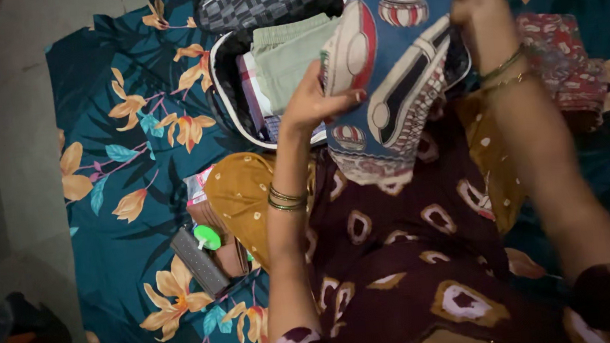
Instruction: The person folds various garments and places them into an open suitcase. They handle a yellow cloth, a maroon garment, a white cloth, and a patterned fabric, arranging each neatly inside the suitcase.
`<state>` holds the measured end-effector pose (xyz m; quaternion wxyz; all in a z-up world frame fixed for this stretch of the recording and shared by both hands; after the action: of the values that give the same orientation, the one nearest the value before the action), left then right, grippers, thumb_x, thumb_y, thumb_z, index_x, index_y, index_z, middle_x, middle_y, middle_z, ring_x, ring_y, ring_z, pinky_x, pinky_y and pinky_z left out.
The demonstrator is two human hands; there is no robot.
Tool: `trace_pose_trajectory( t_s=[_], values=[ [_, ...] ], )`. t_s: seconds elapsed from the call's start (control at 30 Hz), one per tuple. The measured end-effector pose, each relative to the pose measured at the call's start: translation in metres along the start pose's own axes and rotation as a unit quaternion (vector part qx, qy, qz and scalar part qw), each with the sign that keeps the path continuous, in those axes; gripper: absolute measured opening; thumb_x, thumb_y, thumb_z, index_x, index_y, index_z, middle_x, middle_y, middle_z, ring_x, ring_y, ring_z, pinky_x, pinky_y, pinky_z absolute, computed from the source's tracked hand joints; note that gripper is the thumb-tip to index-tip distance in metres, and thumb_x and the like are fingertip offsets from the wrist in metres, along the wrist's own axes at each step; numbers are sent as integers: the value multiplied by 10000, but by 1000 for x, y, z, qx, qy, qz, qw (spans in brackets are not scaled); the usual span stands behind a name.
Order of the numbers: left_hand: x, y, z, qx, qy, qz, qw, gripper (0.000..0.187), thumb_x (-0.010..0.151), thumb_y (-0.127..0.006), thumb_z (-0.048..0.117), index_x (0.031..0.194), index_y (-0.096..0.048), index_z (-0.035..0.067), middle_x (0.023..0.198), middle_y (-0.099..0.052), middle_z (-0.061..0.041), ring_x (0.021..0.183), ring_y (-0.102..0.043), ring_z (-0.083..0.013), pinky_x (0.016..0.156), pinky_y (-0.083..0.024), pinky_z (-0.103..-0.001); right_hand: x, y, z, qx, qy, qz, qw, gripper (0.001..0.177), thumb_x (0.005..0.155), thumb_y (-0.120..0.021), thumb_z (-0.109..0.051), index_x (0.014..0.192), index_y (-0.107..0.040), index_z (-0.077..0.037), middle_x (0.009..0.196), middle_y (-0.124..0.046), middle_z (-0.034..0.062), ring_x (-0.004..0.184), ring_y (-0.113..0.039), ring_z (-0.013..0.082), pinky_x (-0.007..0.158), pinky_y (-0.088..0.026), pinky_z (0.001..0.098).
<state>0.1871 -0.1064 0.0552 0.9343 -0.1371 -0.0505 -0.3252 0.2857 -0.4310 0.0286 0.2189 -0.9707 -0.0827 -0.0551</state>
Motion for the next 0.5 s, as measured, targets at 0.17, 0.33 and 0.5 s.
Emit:
trace_pose_trajectory(
  t_s=[0.17, 0.33, 0.5],
  values=[
    [-1, -3, 28, 18, -17, 41, 999, 526, 819, -820, 20, 1272, -570, -74, 808, -614, -42, 600, -517, -91, 492, -395, -210, -88, -37, 14, -168, 24, -78, 982, 573, 977, -574, -50, 1546, -531, -2, 1369, -663, 117, 1187, -645, 158, 962, -533, 269],
    [-28, -27, 29, 65, -67, -22, 995, 410, 855, -817, 56, 1218, -641, -16, 1055, -717, -67, 941, -679, -143, 888, -599, -309, -74, -59, 3, -88, -192, -76, 975, 617, 1038, -494, -162, 1622, -302, -111, 1426, -540, 131, 1188, -611, 187, 989, -513, 306],
    [-96, -85, 40, 157, -129, -109, 973, 267, 887, -776, 120, 1145, -723, 72, 1052, -762, -50, 938, -751, -169, 917, -608, -322, -109, -91, -40, -231, -145, -271, 923, 572, 1102, -459, -328, 1584, -410, -25, 1646, -429, 171, 1521, -402, 250, 1234, -311, 374]
  ],
)
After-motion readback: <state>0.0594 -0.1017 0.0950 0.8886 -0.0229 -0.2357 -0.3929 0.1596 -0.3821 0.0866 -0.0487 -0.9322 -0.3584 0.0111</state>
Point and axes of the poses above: each hand's wrist, its own x-axis towards the middle knuckle, its own y-axis out of the back of the hand, z = x × y, the point moved 2 cm from there along x, towards the middle knuckle
